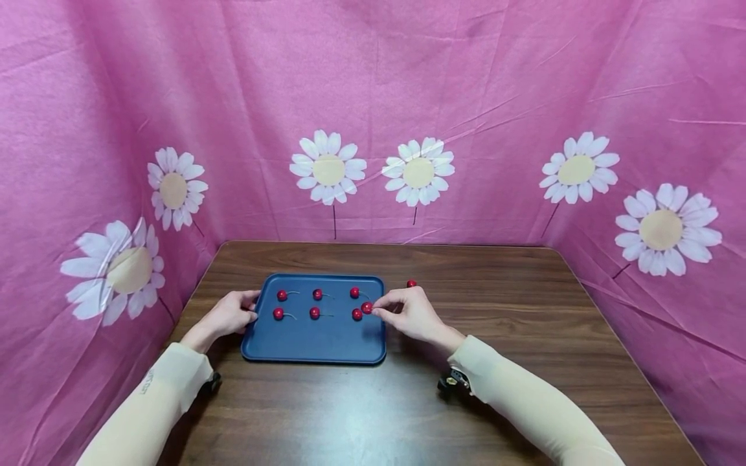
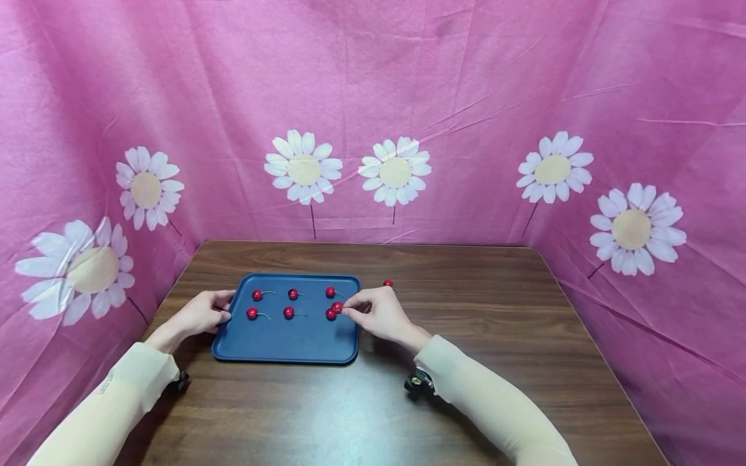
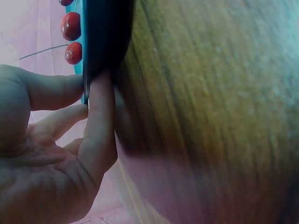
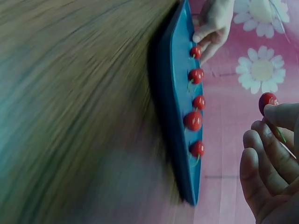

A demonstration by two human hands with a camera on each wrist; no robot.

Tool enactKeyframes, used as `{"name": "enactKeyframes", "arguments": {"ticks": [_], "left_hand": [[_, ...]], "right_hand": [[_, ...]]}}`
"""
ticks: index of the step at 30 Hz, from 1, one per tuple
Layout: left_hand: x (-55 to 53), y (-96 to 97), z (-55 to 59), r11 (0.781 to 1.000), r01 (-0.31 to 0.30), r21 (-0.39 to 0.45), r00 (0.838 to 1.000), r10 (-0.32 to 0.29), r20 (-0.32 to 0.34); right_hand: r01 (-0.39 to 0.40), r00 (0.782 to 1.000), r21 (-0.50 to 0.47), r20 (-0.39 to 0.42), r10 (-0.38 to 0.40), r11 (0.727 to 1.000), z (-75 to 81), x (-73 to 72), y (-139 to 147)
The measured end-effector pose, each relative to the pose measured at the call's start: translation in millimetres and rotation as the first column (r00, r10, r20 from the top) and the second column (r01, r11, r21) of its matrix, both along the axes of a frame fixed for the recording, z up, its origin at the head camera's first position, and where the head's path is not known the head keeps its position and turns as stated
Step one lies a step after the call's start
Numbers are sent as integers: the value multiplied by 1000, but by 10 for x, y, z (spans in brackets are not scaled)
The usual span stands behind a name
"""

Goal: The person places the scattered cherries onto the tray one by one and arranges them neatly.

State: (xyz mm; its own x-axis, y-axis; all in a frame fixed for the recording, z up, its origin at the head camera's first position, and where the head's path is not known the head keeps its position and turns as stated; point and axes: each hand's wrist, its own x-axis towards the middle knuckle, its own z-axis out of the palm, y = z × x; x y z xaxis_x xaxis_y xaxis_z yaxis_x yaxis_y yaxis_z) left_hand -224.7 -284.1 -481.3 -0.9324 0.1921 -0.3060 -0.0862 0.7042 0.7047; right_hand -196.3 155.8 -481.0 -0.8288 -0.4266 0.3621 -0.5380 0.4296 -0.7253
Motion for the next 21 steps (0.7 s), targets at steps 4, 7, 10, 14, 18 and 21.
{"name": "enactKeyframes", "arguments": {"ticks": [4, 7, 10, 14, 18, 21], "left_hand": [[-2, 1, 4, 1000, 4, -1, 1000, -4, -1], [-7, -1, 13, 1000, 9, -7, 1000, -9, 1], [-10, 1, 22, 1000, 7, -11, 1000, -7, 5], [-18, 0, 30, 1000, 12, -17, 1000, -12, 10], [-22, -8, 25, 1000, 17, -24, 1000, -17, 10], [-20, -4, 14, 1000, 17, -23, 1000, -17, 3]], "right_hand": [[-33, 999, 21, -20, 33, 999, 10, -35, -213], [-63, 997, 43, -43, 65, 997, 26, -61, -394], [-88, 993, 75, -70, 93, 993, 42, -75, -587], [-113, 988, 112, -93, 123, 987, 49, -77, -854], [-138, 988, 125, -52, 146, 982, 44, -61, -1122], [-156, 987, 139, -2, 158, 978, 24, -37, -1299]]}}
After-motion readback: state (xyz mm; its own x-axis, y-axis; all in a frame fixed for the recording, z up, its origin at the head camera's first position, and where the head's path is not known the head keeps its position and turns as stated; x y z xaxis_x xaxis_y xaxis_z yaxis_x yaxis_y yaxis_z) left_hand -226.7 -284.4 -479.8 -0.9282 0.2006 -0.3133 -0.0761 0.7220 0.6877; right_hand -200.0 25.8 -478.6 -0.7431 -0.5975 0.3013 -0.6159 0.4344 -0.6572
